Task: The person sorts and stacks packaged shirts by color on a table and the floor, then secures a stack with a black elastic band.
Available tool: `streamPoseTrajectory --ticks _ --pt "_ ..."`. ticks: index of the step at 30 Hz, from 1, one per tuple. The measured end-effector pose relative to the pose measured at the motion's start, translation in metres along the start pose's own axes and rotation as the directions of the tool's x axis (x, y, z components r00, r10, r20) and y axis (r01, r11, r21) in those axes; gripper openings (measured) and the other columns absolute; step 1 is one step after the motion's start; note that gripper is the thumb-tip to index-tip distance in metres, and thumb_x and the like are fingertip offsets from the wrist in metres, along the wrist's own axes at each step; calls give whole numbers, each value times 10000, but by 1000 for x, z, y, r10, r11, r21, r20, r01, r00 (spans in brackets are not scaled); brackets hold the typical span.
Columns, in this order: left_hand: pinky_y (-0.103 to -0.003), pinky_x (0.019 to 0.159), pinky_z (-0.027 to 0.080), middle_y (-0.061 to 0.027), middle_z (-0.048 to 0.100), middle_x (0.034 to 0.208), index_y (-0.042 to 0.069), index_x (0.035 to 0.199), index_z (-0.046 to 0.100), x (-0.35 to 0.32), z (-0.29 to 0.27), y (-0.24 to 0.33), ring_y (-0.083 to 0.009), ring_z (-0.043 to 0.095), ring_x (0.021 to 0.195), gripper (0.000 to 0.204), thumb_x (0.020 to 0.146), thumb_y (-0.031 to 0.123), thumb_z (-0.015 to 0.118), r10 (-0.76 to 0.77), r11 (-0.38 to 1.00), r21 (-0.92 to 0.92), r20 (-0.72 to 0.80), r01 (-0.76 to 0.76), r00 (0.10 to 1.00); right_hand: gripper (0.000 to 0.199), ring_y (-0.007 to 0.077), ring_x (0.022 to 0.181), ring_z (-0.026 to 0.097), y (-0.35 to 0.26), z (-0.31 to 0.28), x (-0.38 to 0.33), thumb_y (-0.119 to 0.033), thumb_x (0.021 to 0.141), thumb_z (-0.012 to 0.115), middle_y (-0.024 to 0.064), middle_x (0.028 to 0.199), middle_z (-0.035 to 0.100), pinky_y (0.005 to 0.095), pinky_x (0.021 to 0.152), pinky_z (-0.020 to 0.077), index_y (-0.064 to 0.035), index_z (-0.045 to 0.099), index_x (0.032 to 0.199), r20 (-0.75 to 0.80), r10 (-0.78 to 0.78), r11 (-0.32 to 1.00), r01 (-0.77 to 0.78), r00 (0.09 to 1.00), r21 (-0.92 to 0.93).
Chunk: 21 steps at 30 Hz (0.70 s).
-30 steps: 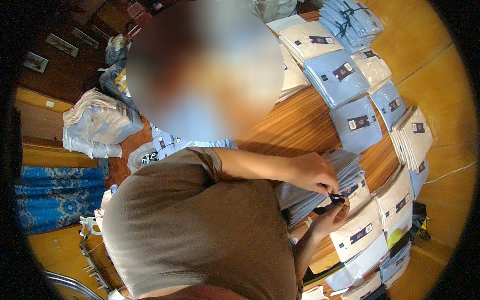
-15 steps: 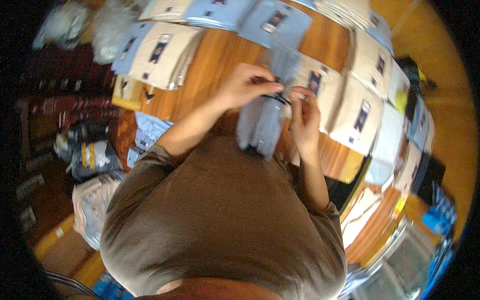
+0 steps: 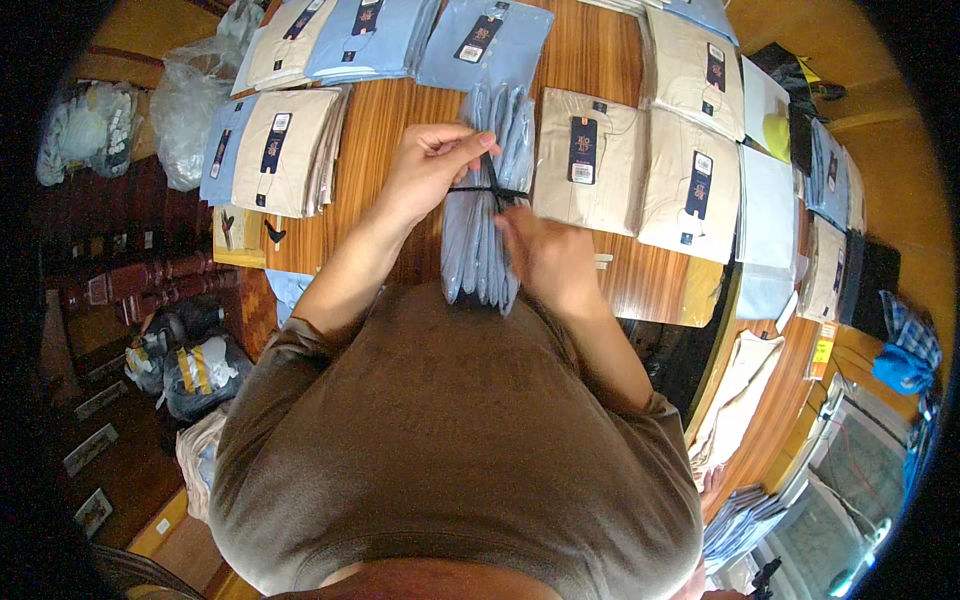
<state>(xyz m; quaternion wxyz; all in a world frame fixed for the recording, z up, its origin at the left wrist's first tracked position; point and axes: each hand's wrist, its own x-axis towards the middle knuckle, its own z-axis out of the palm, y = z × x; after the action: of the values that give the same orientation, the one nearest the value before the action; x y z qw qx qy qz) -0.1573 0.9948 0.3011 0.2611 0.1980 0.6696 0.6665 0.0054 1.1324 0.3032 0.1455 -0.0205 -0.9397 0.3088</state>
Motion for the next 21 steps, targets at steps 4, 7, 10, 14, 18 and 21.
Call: streamPoseTrajectory --ticks 4,7,10,14,18,21 --pt "-307 522 419 -48 607 688 26 813 749 -1 13 -8 -155 562 564 164 903 161 775 348 886 359 -97 -293 932 101 316 564 656 -3 -5 -25 -125 935 714 147 653 638 409 482 493 -59 637 938 78 -85 996 85 993 10" --pt "-351 549 466 -84 595 731 40 750 689 -5 17 1 -251 610 634 185 873 152 770 524 625 674 12 -394 852 104 309 576 663 -1 -12 -26 -135 925 718 140 670 645 410 499 509 -65 641 936 113 -114 993 113 987 13" --pt "-355 593 494 -68 616 791 44 815 692 -5 19 -3 -262 636 714 163 883 177 757 599 432 783 123 -448 792 94 305 597 673 8 -18 -27 -146 940 697 146 700 654 405 529 530 -63 653 946 111 -162 987 160 980 32" --pt "-312 718 518 -122 658 1048 64 1199 680 -19 14 1 -242 656 887 310 904 137 741 583 593 656 51 -467 811 117 217 601 658 40 -17 -33 -161 1003 635 110 755 666 325 567 529 -50 655 1036 86 118 982 -129 989 137" --pt "-325 937 517 -143 565 1368 64 1511 467 -69 -12 -31 -219 593 1163 609 947 92 696 304 897 338 -10 -283 952 206 45 710 521 45 6 -27 -168 1038 615 -16 877 582 211 622 460 -44 588 1201 227 473 514 -476 851 714" --pt "-424 991 507 -198 558 1366 29 1477 485 -92 -12 -34 -338 573 1210 610 937 175 729 244 939 260 -50 -223 968 226 41 713 527 34 16 -10 -105 996 671 -8 856 581 209 616 460 -46 594 1199 32 250 752 -215 968 623"
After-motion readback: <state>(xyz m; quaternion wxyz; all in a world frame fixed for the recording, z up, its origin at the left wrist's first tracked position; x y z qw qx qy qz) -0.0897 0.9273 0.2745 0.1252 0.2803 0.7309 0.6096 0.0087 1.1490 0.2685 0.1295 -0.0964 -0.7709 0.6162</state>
